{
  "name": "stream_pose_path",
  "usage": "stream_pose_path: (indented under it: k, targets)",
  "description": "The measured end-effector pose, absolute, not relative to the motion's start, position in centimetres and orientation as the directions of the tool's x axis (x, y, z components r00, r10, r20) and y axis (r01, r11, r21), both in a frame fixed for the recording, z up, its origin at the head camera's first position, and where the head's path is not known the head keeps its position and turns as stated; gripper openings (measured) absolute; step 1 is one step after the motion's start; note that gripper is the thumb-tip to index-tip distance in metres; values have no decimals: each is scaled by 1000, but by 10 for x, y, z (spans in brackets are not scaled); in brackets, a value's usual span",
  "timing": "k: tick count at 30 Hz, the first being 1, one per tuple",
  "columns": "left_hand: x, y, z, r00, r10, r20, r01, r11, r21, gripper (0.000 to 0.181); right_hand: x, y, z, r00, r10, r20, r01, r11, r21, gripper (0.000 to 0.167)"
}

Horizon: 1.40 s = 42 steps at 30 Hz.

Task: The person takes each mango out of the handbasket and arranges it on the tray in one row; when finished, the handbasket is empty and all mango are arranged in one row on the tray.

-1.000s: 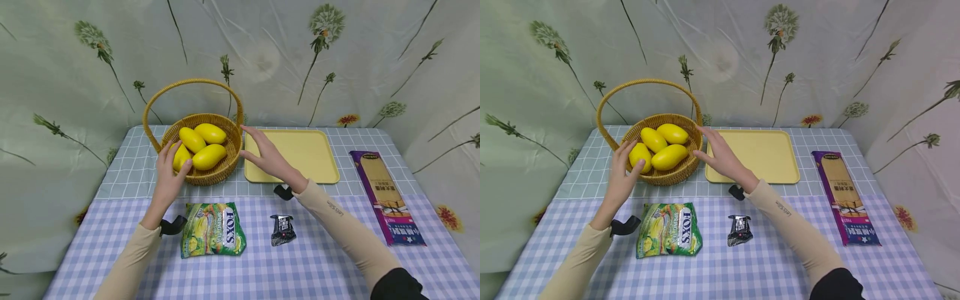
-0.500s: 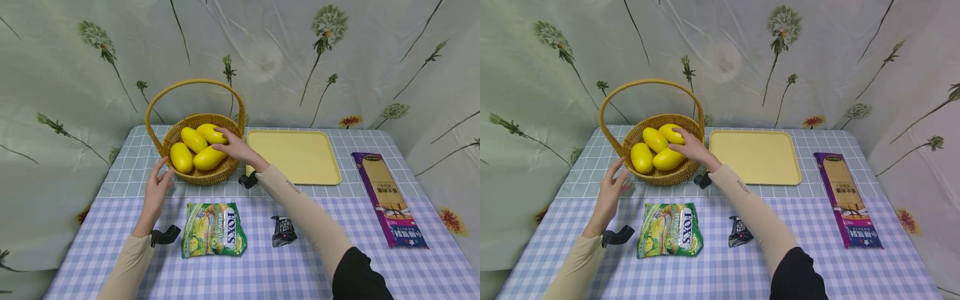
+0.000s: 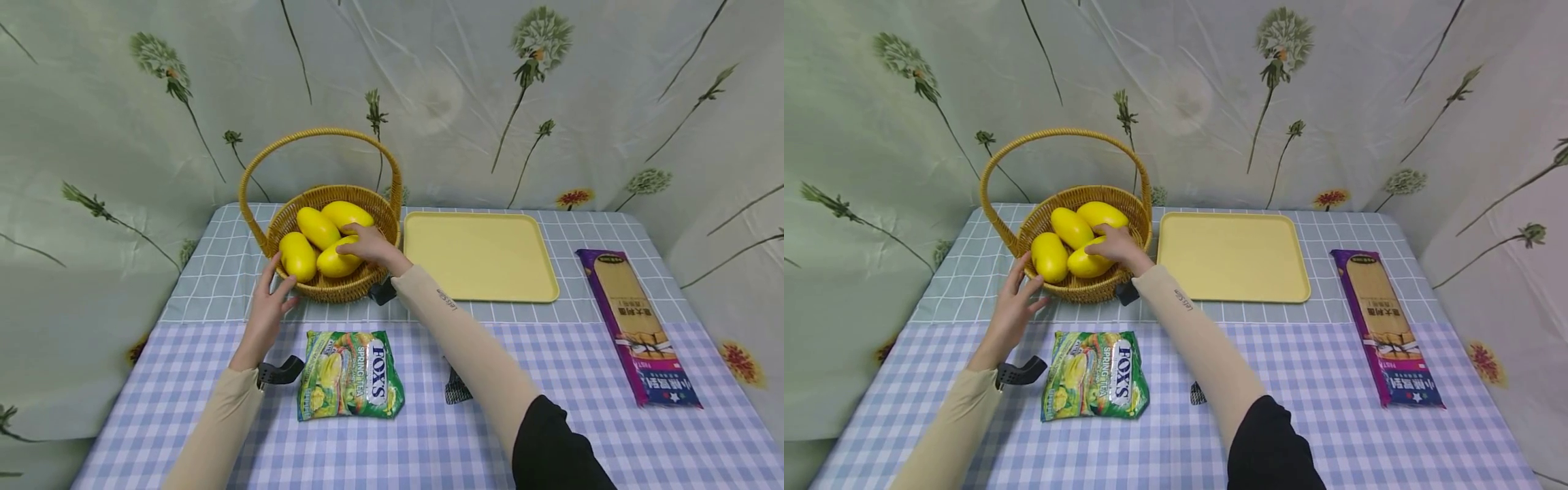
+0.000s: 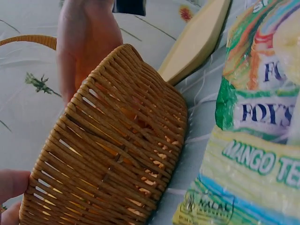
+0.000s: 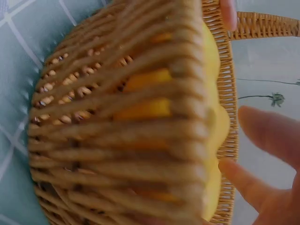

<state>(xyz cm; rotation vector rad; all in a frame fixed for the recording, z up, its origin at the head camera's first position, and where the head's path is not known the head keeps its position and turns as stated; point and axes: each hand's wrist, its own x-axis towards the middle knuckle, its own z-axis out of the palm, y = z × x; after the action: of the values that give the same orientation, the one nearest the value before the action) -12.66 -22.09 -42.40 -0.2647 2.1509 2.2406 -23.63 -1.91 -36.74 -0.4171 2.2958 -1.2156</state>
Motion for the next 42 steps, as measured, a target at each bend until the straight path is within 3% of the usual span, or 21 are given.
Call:
stream_pose_path:
  k: [7,23,32,42]
  targets:
    - [-127,-217,-423,-983,-110,-144,-132,-113,985,63,-235,-28,-377,-876,-414,-247,-21,544,-839,53]
    - [-127,-217,-424,-982,-110,-151,-139,-107,984,63,-230,-32,-382,-895,-407,-181,-57,507,-860,53]
    - [-128,-218,-426,-983,-105,-153,-141,-111,984,64,-236,-19,-370,-904,-418,-86,-80,365,-928,51]
    - [-128,-219,-425,-979,-116,-171,-156,-122,980,63,-235,17,-356,-887,-457,63,-194,246,-950,50]
